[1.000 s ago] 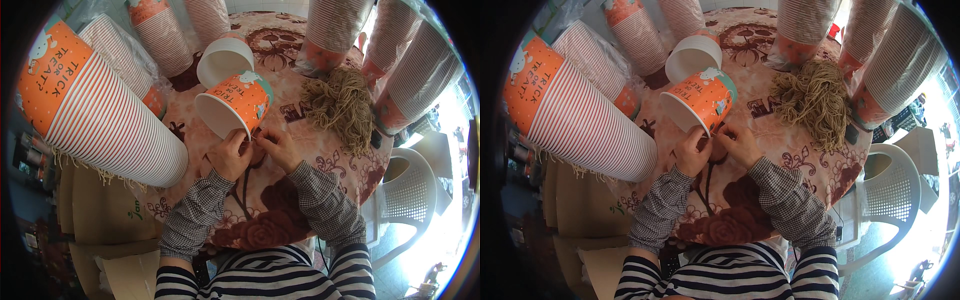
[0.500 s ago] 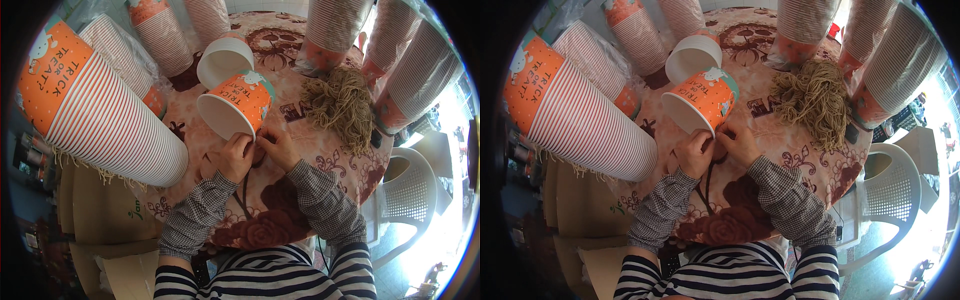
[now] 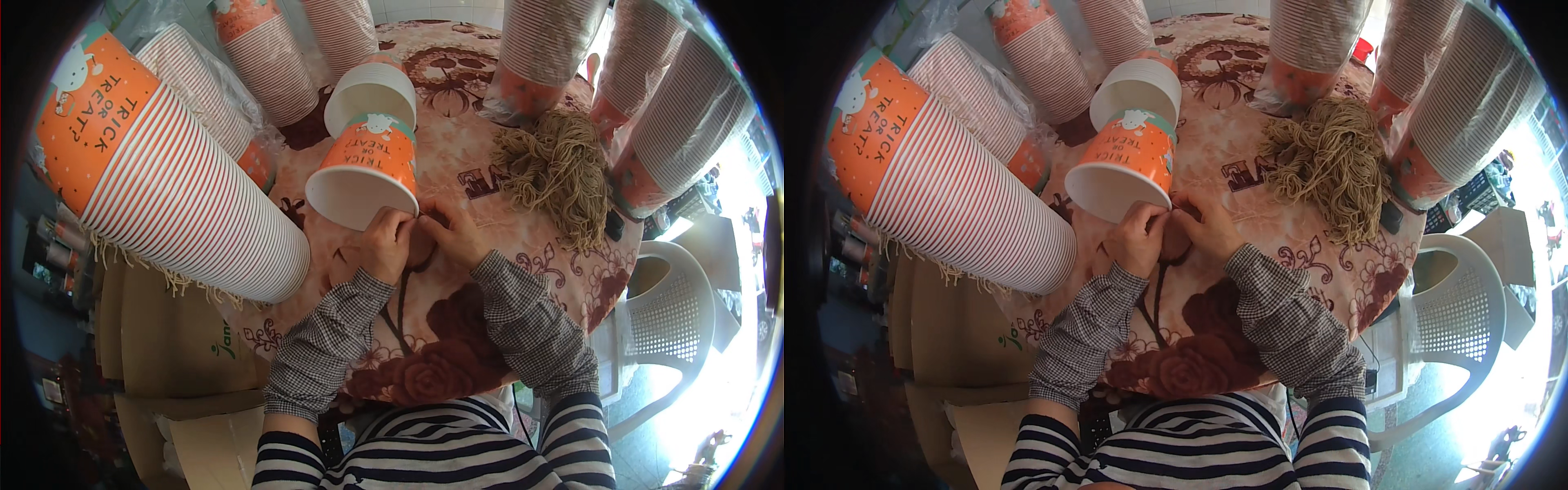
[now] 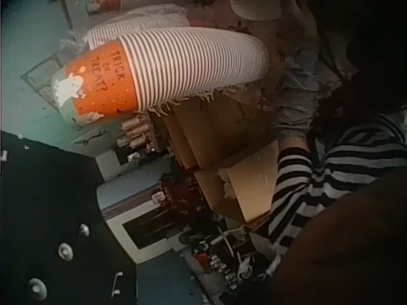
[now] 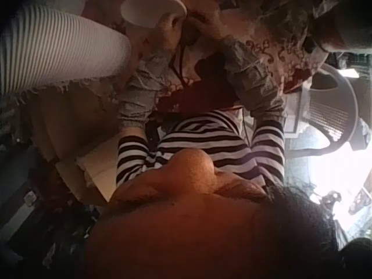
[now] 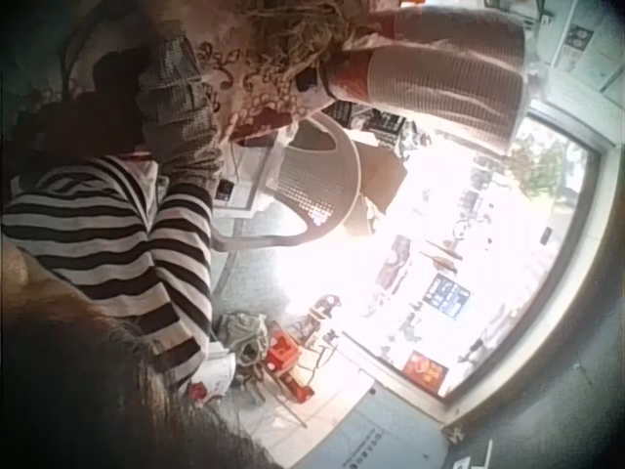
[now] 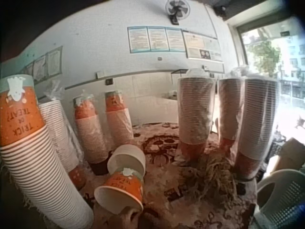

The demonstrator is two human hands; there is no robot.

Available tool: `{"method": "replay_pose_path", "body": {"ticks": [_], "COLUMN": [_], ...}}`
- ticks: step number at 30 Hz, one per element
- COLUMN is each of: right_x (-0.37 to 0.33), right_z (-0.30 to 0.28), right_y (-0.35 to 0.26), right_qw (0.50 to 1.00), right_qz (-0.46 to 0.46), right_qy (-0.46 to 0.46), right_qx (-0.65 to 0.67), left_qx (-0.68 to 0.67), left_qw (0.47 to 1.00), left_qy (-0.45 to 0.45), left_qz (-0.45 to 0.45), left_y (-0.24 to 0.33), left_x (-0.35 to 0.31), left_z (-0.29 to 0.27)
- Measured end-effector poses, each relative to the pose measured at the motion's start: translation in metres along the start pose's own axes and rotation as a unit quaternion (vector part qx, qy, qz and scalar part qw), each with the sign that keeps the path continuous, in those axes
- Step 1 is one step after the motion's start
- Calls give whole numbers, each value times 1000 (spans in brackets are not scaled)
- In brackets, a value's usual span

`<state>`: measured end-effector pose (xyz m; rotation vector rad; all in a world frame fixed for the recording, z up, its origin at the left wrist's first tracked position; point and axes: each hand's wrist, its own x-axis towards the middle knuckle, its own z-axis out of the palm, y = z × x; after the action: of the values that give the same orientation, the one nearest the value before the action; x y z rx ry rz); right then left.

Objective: The person is threading a string through a Halloween-themed paper bowl to assemble decorative packaging.

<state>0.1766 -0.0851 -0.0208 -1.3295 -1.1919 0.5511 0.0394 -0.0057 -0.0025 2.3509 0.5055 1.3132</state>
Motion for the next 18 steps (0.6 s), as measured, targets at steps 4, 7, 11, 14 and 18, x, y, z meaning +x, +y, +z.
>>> {"method": "replay_pose_path", "body": {"ticks": [4,7,11,14,18], "right_x": [-2,-3,-2,0,2], "right_z": [3,1,1,2,2], "right_y": [-2,-3,-4,-10,-3], "right_qw": [999,999,997,997,996], "right_qz": [16,20,35,49,31], "right_qy": [-31,-43,-62,-66,-72], "right_qx": [-3,-26,7,10,30], "left_qx": [-18,-36,-78,-73,-69], "left_qw": [995,993,991,993,995], "left_qy": [-25,-41,-45,-59,-55], "left_qz": [-98,-108,-101,-73,-48], "left_y": [-13,-12,-14,-20,-20], "left_x": [6,6,2,0,-1], "left_z": [-2,-3,-2,0,1]}}
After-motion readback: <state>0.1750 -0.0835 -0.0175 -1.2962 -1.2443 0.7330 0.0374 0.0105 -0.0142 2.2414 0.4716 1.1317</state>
